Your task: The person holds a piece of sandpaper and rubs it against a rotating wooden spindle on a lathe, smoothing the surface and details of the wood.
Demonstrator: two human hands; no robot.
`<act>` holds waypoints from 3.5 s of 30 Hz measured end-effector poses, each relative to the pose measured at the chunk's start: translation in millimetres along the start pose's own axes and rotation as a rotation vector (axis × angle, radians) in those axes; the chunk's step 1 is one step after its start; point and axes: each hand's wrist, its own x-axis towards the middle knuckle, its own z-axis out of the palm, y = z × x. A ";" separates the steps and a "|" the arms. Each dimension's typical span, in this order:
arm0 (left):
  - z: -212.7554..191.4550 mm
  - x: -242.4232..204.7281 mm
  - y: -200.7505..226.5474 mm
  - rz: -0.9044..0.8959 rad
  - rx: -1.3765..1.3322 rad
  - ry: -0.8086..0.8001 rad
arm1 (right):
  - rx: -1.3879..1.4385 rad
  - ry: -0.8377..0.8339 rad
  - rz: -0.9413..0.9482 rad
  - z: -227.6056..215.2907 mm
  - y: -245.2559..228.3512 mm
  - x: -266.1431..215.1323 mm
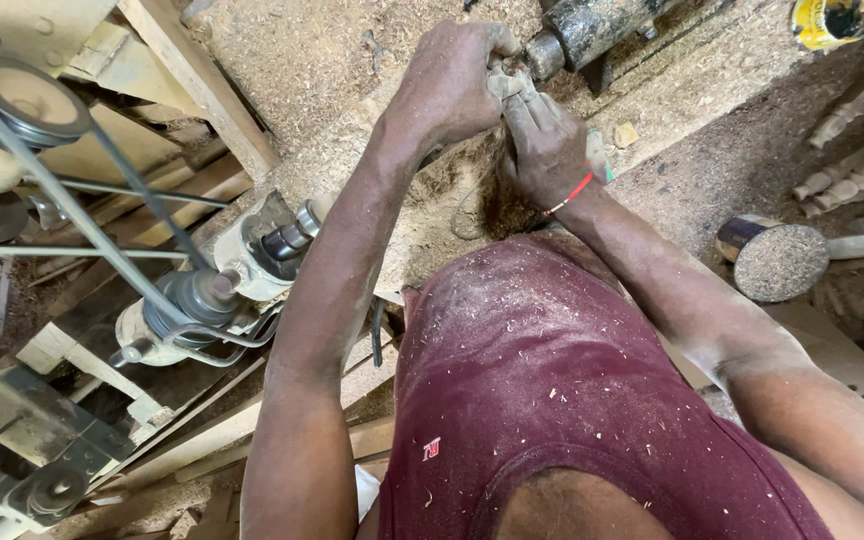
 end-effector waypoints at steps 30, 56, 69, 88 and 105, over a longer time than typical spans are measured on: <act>2.8 -7.4 4.3 -0.057 0.067 -0.044 | 0.065 0.036 0.093 5.6 -5.5 -3.6; -5.8 4.8 -28.6 -0.033 0.024 -0.084 | 0.036 -0.109 -0.047 -6.7 -15.6 0.5; -13.5 -0.5 -34.4 -0.051 0.021 -0.092 | -0.006 -0.192 -0.086 -9.0 -11.8 3.0; -9.3 -8.7 -37.6 -0.011 -0.029 -0.048 | 0.178 -0.232 0.088 -22.1 -24.8 20.6; -14.8 -12.6 -33.8 0.004 0.000 -0.076 | 0.378 -0.223 0.174 -35.8 -38.1 28.6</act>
